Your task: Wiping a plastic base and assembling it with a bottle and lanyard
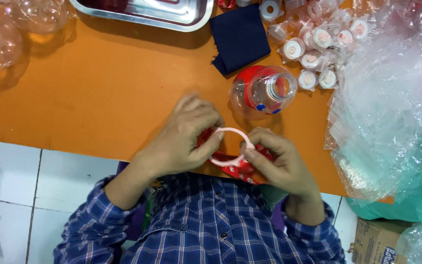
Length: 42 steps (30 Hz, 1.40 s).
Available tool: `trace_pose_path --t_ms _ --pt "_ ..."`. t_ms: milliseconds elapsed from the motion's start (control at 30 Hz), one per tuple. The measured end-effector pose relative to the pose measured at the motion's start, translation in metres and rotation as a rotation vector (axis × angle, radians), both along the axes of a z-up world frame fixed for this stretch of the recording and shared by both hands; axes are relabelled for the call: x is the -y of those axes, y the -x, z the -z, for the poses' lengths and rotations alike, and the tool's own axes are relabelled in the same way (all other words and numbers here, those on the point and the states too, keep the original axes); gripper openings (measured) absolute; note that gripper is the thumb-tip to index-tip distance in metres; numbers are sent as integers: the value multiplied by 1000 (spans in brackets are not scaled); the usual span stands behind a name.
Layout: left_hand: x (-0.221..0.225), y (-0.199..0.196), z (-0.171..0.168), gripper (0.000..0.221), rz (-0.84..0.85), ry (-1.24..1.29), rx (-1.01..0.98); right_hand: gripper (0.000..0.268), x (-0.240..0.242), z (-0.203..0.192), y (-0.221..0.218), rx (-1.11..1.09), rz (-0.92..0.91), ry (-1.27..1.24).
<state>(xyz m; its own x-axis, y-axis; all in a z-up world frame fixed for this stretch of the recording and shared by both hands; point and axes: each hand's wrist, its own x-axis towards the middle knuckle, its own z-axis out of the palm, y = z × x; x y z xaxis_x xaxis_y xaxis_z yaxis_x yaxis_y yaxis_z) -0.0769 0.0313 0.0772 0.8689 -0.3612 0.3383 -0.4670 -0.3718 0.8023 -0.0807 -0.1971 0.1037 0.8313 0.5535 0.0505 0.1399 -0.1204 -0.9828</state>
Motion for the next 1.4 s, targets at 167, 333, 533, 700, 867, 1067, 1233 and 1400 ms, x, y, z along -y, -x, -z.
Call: trace_pose_path --t_ms 167,333,533,700,867,1067,1233,1400 --pt "-6 -8 -65 16 262 331 -394 22 30 -38 -9 -167 4 -66" --pt "0 -17 -109 19 363 536 -529 45 47 -76 -17 -28 -16 109" --pt "10 -23 -146 24 323 593 -508 33 51 -96 -13 59 443 -19" --pt "15 -23 -169 26 415 696 -592 52 88 -113 -26 -261 -139 -146" --pt "9 -22 -197 24 135 709 -653 21 130 -79 -58 -262 -376 26" --pt "-22 -28 -189 35 294 946 -634 34 136 -49 -80 -106 -447 231" --pt "7 -33 -193 26 548 771 -601 86 107 -70 -64 195 -289 296" --pt "39 -36 -183 31 631 579 -645 39 69 -93 -38 15 -118 -233"
